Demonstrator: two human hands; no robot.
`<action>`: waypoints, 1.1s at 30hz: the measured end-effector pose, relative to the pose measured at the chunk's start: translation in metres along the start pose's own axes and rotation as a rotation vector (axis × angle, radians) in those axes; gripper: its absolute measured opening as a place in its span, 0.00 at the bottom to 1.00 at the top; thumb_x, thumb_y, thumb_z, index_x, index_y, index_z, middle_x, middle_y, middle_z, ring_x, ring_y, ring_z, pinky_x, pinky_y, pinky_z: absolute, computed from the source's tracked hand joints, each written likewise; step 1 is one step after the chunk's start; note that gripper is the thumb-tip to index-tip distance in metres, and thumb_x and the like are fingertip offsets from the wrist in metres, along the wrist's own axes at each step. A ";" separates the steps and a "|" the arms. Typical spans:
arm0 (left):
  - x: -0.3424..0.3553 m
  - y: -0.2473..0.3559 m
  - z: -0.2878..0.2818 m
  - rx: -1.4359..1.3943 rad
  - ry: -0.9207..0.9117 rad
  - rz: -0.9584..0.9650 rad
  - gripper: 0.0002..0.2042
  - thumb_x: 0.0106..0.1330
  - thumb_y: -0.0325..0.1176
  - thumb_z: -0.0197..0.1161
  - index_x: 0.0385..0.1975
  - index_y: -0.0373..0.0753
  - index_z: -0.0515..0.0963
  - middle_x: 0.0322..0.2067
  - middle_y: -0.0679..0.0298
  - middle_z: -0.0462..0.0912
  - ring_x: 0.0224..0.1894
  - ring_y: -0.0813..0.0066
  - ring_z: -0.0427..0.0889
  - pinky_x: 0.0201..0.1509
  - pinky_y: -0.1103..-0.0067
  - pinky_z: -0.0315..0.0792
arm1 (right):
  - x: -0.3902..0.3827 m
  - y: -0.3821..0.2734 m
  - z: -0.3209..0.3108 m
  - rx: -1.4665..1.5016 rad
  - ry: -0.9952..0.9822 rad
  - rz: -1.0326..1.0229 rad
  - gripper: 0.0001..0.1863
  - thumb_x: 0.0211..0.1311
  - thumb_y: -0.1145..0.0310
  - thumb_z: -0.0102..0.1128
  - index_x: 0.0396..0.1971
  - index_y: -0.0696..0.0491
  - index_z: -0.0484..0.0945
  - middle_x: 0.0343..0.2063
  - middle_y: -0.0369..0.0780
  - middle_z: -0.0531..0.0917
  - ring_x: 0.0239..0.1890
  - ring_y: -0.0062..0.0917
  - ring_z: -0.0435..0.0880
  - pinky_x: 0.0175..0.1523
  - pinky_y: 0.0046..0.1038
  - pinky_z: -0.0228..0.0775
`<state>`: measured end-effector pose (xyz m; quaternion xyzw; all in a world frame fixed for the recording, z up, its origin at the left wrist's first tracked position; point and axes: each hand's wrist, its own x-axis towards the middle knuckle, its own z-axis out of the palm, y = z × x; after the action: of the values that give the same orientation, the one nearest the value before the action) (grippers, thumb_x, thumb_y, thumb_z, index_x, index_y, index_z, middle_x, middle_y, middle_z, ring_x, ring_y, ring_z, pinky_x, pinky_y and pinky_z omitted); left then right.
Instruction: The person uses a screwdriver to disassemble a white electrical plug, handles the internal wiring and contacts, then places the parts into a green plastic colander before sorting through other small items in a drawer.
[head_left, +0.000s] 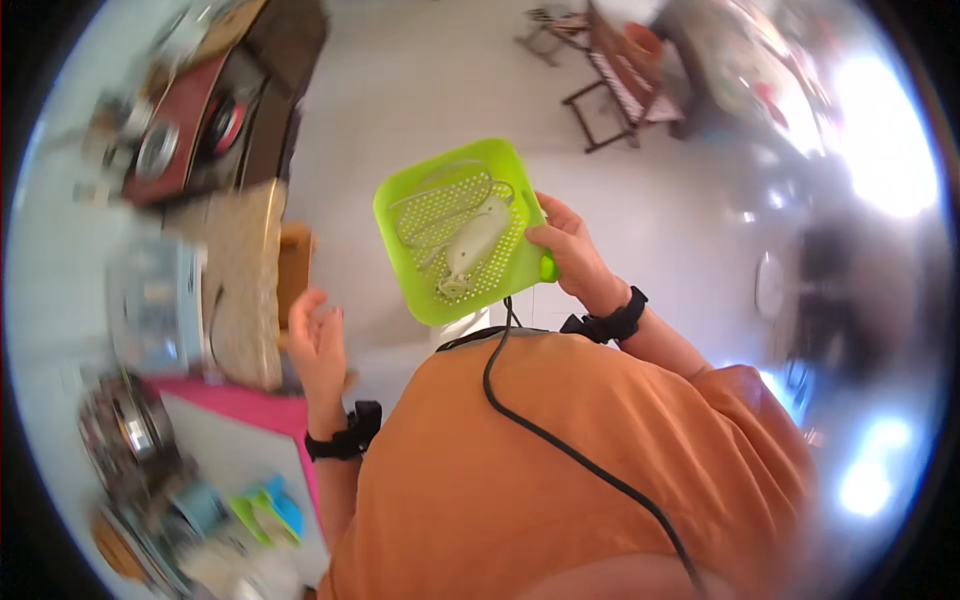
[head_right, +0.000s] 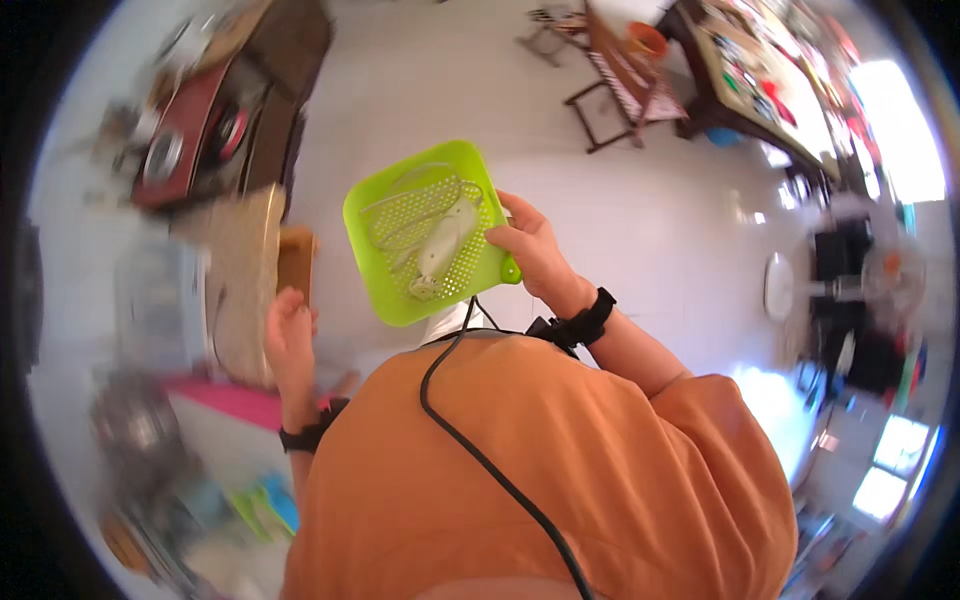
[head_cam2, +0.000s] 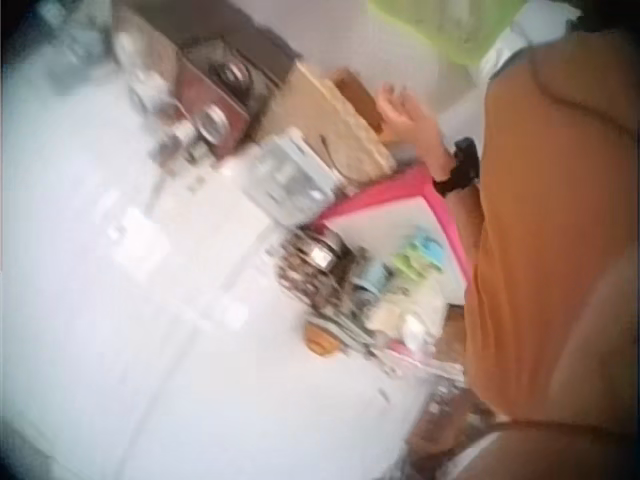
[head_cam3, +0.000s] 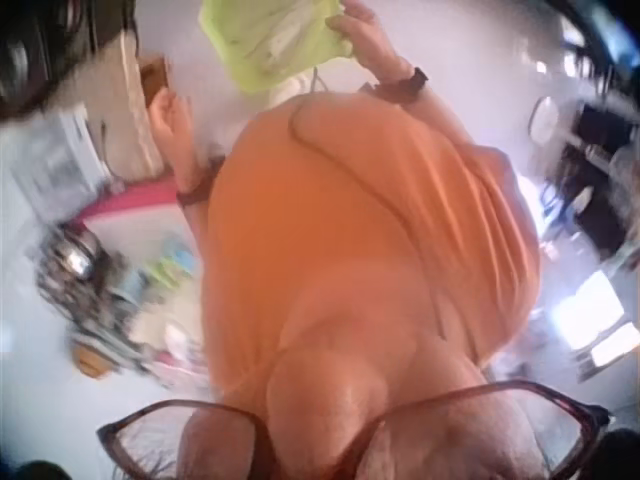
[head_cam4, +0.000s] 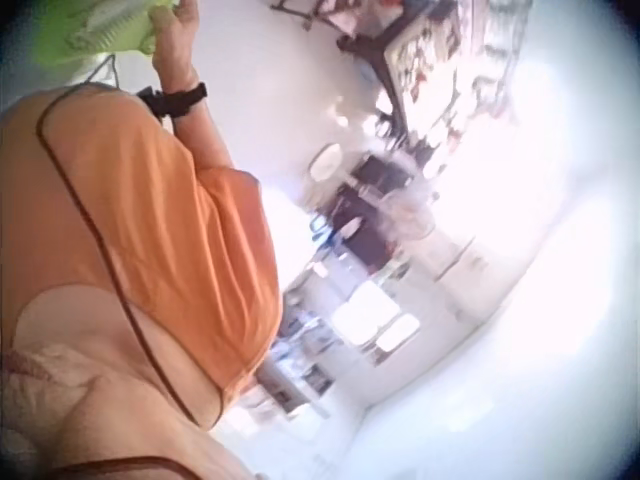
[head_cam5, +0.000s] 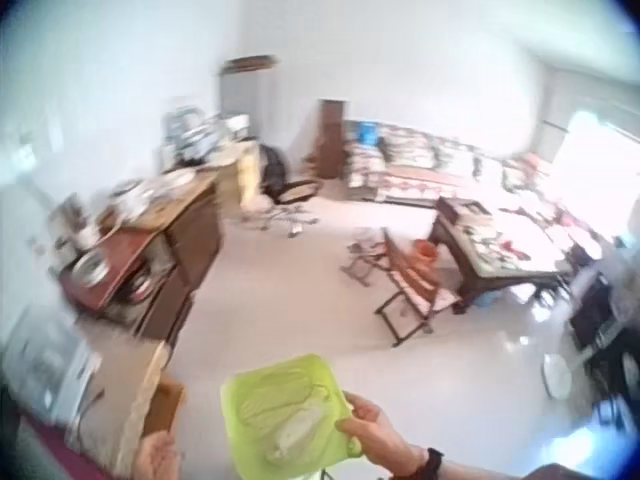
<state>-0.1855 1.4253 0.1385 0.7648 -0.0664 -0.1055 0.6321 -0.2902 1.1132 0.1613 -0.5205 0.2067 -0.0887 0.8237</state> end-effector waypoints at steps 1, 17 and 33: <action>0.012 -0.018 -0.009 0.049 -0.060 -0.007 0.16 0.59 0.25 0.57 0.47 0.33 0.69 0.39 0.64 0.76 0.32 0.83 0.72 0.36 0.86 0.68 | -0.007 0.010 0.002 0.014 0.063 -0.074 0.30 0.50 0.79 0.51 0.57 0.62 0.60 0.39 0.41 0.79 0.37 0.22 0.79 0.43 0.23 0.72; 0.103 0.036 0.256 0.416 -1.116 0.162 0.12 0.57 0.29 0.59 0.41 0.33 0.74 0.32 0.61 0.80 0.33 0.77 0.79 0.38 0.80 0.73 | -0.160 0.019 -0.170 0.348 1.059 -0.411 0.20 0.54 0.76 0.54 0.49 0.61 0.69 0.40 0.39 0.79 0.38 0.21 0.79 0.44 0.23 0.73; 0.099 0.089 0.623 0.397 -1.378 0.074 0.24 0.56 0.32 0.62 0.52 0.34 0.66 0.46 0.52 0.75 0.38 0.71 0.79 0.41 0.76 0.73 | -0.087 -0.104 -0.454 0.304 1.155 -0.350 0.22 0.54 0.76 0.55 0.51 0.60 0.68 0.42 0.38 0.78 0.41 0.20 0.78 0.47 0.22 0.70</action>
<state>-0.2393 0.7911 0.1067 0.6221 -0.4939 -0.5289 0.2988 -0.5575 0.7261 0.1064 -0.2917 0.5155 -0.5182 0.6170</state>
